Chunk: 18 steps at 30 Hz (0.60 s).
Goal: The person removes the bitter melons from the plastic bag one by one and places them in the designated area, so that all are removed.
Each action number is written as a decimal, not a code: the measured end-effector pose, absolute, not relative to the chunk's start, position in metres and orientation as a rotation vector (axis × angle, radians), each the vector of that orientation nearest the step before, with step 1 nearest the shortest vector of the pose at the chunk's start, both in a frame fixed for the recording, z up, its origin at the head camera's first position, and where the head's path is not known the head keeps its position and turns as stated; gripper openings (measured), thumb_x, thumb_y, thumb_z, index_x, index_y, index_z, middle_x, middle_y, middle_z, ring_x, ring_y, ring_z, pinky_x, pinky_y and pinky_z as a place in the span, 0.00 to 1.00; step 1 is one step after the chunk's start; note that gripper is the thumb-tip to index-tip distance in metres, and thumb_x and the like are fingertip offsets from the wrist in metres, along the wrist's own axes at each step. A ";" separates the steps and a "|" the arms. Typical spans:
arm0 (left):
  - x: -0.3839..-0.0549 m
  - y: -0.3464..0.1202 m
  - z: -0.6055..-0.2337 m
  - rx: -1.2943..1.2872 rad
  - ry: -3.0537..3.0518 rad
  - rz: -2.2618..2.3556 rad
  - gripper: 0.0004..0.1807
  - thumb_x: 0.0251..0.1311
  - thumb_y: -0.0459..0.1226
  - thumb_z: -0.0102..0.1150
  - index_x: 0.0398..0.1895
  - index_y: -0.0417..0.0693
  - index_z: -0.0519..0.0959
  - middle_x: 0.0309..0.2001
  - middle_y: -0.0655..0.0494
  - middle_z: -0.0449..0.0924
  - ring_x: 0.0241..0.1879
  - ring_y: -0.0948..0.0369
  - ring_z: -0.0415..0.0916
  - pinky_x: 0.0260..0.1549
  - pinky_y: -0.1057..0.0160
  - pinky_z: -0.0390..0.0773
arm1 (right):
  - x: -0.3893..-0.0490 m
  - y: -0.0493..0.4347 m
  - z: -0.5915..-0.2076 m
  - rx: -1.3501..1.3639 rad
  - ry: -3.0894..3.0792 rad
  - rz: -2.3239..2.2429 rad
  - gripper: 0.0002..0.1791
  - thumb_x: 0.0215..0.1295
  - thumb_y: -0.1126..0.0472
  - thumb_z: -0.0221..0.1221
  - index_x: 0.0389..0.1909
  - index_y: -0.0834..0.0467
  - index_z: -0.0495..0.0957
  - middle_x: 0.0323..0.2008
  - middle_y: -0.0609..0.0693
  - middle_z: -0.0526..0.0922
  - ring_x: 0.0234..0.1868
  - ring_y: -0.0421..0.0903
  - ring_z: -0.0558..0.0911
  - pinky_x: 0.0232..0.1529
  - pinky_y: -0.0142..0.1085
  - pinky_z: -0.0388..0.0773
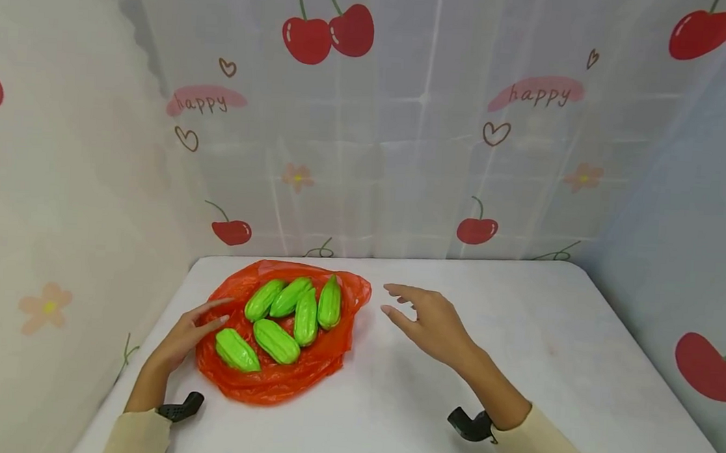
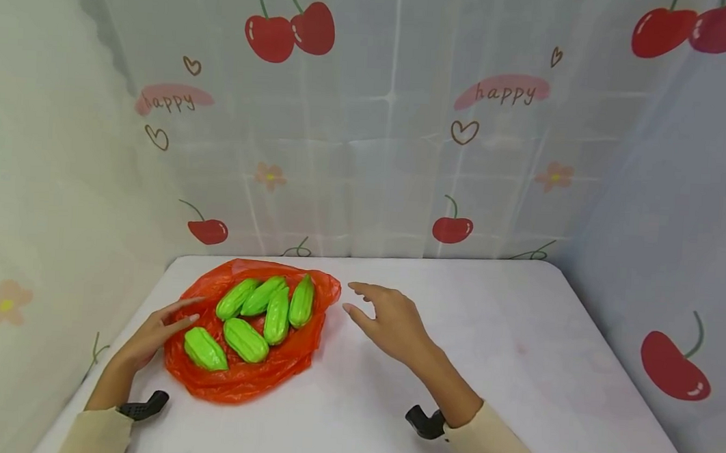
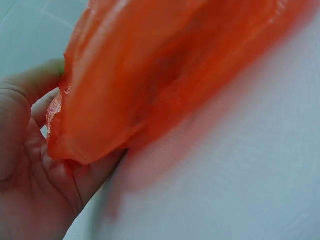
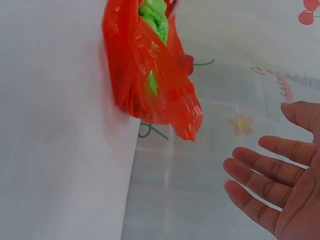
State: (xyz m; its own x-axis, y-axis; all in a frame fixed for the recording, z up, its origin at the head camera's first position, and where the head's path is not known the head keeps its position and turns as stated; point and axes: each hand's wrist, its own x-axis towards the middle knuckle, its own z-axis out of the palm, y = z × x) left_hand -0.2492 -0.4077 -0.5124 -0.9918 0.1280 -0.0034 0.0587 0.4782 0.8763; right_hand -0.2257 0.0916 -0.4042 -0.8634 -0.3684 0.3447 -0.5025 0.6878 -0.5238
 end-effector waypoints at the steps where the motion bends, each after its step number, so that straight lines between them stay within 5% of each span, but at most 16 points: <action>1: -0.250 -0.408 -0.513 0.158 2.648 1.563 0.29 0.74 0.46 0.56 0.73 0.47 0.69 0.75 0.40 0.60 0.75 0.40 0.51 0.65 0.46 0.69 | -0.226 0.088 -0.404 0.714 -2.684 0.944 0.25 0.69 0.48 0.64 0.63 0.52 0.80 0.55 0.47 0.86 0.50 0.46 0.84 0.47 0.43 0.85; 7: -0.251 -0.409 -0.516 0.121 2.659 1.596 0.29 0.74 0.47 0.55 0.72 0.46 0.70 0.75 0.40 0.60 0.75 0.41 0.52 0.52 0.77 0.70 | -0.225 0.066 -0.408 0.796 -2.655 1.035 0.24 0.68 0.51 0.65 0.62 0.56 0.81 0.53 0.49 0.86 0.48 0.47 0.84 0.46 0.42 0.84; 18: -0.248 -0.413 -0.525 0.011 2.568 1.705 0.32 0.73 0.51 0.56 0.73 0.46 0.68 0.77 0.40 0.55 0.75 0.43 0.50 0.51 0.79 0.71 | -0.225 0.020 -0.421 0.941 -2.618 1.202 0.23 0.67 0.53 0.67 0.60 0.56 0.82 0.53 0.47 0.86 0.49 0.44 0.83 0.46 0.34 0.83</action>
